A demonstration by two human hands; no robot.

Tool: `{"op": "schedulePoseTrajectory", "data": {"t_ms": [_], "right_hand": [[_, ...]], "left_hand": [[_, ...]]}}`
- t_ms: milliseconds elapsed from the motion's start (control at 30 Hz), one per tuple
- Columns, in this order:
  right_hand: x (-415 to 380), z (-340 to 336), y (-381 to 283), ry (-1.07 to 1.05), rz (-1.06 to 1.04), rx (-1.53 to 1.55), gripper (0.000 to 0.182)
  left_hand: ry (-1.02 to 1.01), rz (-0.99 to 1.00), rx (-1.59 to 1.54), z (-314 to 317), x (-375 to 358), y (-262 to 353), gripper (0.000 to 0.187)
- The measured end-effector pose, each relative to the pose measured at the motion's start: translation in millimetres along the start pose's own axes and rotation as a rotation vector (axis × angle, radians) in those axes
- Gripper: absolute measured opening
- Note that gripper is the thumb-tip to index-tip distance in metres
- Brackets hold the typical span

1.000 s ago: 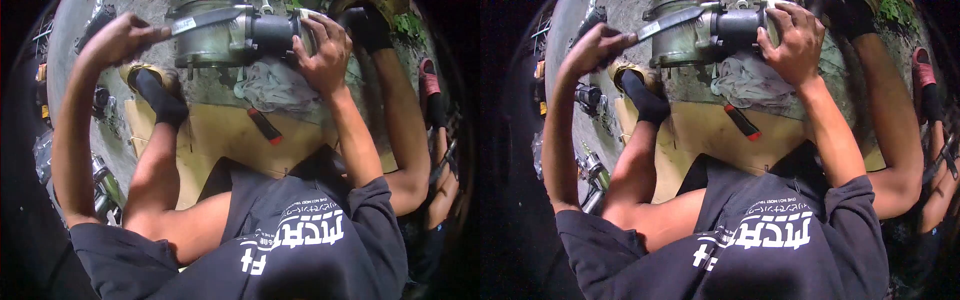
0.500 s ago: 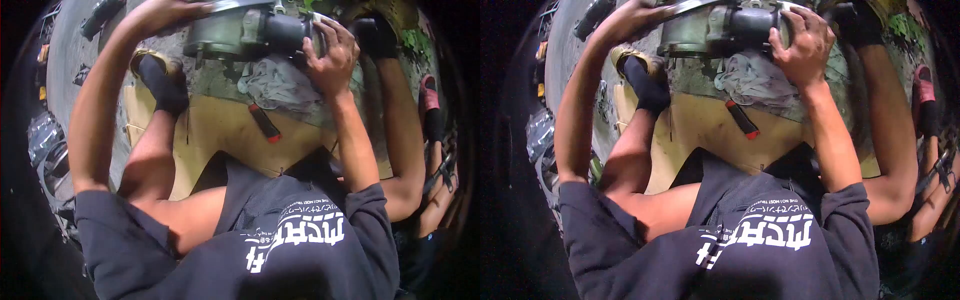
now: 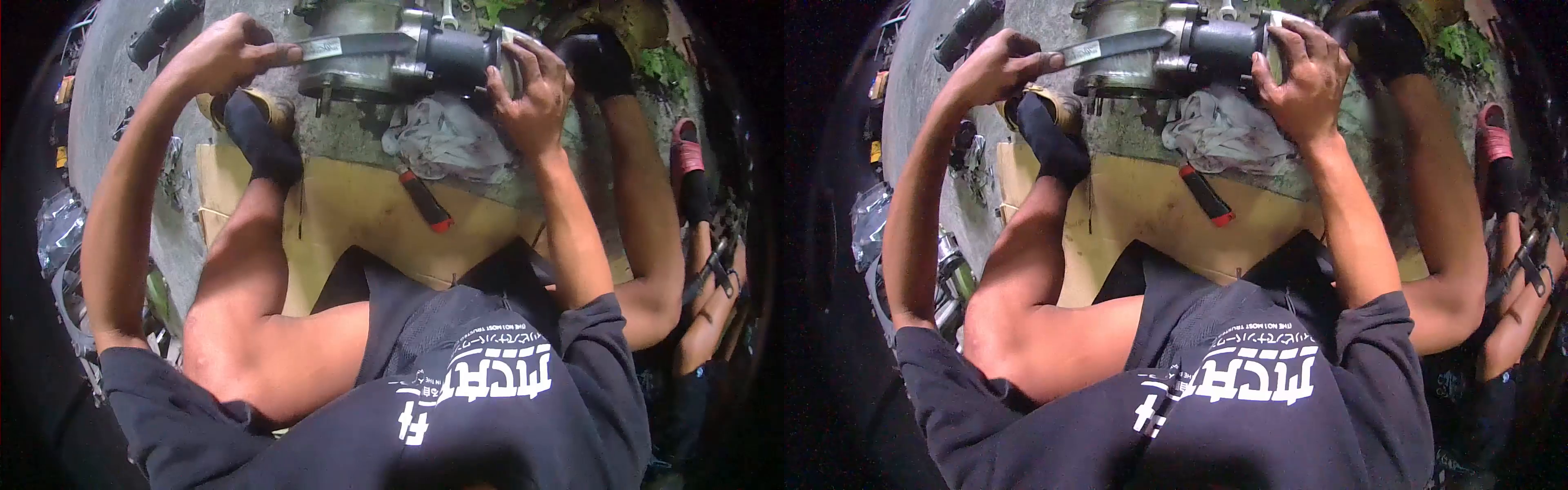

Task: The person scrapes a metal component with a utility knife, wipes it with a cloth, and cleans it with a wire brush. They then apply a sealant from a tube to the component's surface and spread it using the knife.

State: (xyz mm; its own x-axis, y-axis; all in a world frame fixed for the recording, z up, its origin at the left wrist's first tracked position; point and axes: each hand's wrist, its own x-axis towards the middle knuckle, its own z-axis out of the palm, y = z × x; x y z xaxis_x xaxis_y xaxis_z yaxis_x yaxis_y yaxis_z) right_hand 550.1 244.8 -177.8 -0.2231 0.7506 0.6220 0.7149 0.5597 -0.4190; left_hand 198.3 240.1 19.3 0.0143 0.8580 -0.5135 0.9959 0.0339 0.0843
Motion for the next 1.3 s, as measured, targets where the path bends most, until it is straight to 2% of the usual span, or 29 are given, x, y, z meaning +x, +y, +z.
{"op": "schedulePoseTrajectory", "data": {"t_ms": [33, 67, 133, 167, 200, 233, 267, 300, 333, 400, 467, 500, 533, 600, 633, 667, 733, 800, 867, 933, 967, 1000, 1067, 1100, 1133, 1200, 1300], "right_hand": [[4.0, -2.3, -2.2, -0.008, 0.003, -0.012, 0.037], [5.6, -4.6, -4.2, -0.015, -0.008, -0.012, 0.037], [7.0, -12.6, -8.1, -0.007, 0.014, 0.052, 0.031], [7.8, -30.3, -35.7, 0.03, 0.005, 0.033, 0.024], [-3.8, -37.9, -51.8, -0.032, -0.028, 0.158, 0.022], [-15.9, -42.0, -65.4, -0.173, -0.101, 0.294, 0.027], [-36.2, -41.3, -83.7, -0.377, 0.051, 0.394, 0.036], [-53.1, -41.8, -93.9, -0.588, 0.171, 0.257, 0.046], [-72.3, -33.3, -87.9, -0.721, 0.205, 0.056, 0.045], [-85.9, -24.0, -62.8, -0.86, 0.41, 0.207, 0.037], [-70.0, -41.5, -71.0, -0.574, 0.391, 0.288, 0.029], [-57.1, -51.4, -73.0, -0.464, 0.367, 0.391, 0.027], [-45.4, -60.5, -74.5, -0.364, 0.358, 0.377, 0.024], [-16.5, -73.6, -87.0, -0.23, 0.627, 0.534, 0.019], [0.1, -74.0, -95.7, -0.101, 0.616, 0.707, 0.018], [19.7, -68.3, -103.2, 0.034, 0.596, 0.886, 0.017], [51.9, -53.4, -110.2, 0.124, 0.474, 0.836, 0.018], [80.4, -28.7, -114.6, 0.114, 0.414, 0.76, 0.021], [98.8, 8.5, -109.6, -0.009, 0.29, 0.625, 0.025], [94.0, 51.4, -85.4, -0.315, 0.136, 0.401, 0.026], [90.2, 48.3, -106.6, -0.419, 0.234, 0.372, 0.028], [83.2, 60.3, -97.4, -0.326, 0.07, 0.283, 0.028], [80.5, 65.2, -90.3, -0.249, 0.136, 0.392, 0.022], [82.3, 69.6, -84.9, -0.161, 0.044, 0.317, 0.022], [85.7, 73.8, -91.3, -0.127, 0.137, 0.376, 0.022], [85.3, 66.6, -100.9, -0.192, 0.186, 0.289, 0.022], [71.1, 55.6, -112.1, -0.199, -0.1, 0.322, 0.017]], "left_hand": [[0.079, 0.036, -0.041, -0.9, -0.5, -8.8, 0.056], [0.239, 0.202, -0.061, 3.8, 3.6, -20.6, 0.051], [0.106, 0.022, -0.412, 1.8, 5.0, -29.2, 0.048], [0.198, 0.051, -0.618, 6.6, 2.3, -19.6, 0.045], [0.213, 0.058, -0.624, 9.5, 2.8, -7.1, 0.045], [0.214, -0.01, -0.963, 12.3, 3.6, 5.9, 0.044], [0.205, -0.075, -1.303, 16.8, 3.6, 10.4, 0.046], [0.22, -0.005, -1.216, 40.8, 20.8, -12.6, 0.041], [0.359, -0.041, -1.151, 64.9, 18.5, 0.2, 0.046], [0.369, -0.052, -1.031, 75.3, 3.5, 25.3, 0.047], [0.339, -0.071, -0.983, 93.5, -1.1, 22.7, 0.051], [0.364, -0.016, -0.976, 107.7, -0.6, 15.9, 0.067], [0.376, -0.015, -1.002, 120.4, -0.4, 10.5, 0.067], [0.78, 0.017, -0.659, 136.7, -1.3, 3.5, 0.058], [0.793, 0.014, -0.679, 137.1, -4.1, 3.9, 0.058], [0.684, 0.025, -0.896, 132.7, -8.2, 3.4, 0.055], [0.432, 0.058, -1.31, 127.1, -16.4, 0.7, 0.052], [0.424, 0.076, -1.339, 126.4, -12.6, -6.3, 0.051], [0.406, 0.09, -1.369, 125.9, -15.6, -9.4, 0.052], [0.394, 0.047, -1.332, 114.4, -21.1, -10.1, 0.049], [0.406, 0.051, -1.334, 114.4, -15.9, -14.6, 0.049], [0.476, 0.065, -1.293, 117.8, -8.4, -18.7, 0.048], [0.539, 0.066, -1.263, 117.2, -8.9, -18.6, 0.047], [0.536, 0.101, -1.323, 117.9, -9.3, -18.8, 0.044], [0.529, 0.139, -1.382, 119.1, -11.0, -16.0, 0.041], [0.526, 0.145, -1.43, 125.7, -1.7, -13.8, 0.041], [0.541, 0.111, -1.433, 128.2, 6.1, -8.5, 0.039]]}}
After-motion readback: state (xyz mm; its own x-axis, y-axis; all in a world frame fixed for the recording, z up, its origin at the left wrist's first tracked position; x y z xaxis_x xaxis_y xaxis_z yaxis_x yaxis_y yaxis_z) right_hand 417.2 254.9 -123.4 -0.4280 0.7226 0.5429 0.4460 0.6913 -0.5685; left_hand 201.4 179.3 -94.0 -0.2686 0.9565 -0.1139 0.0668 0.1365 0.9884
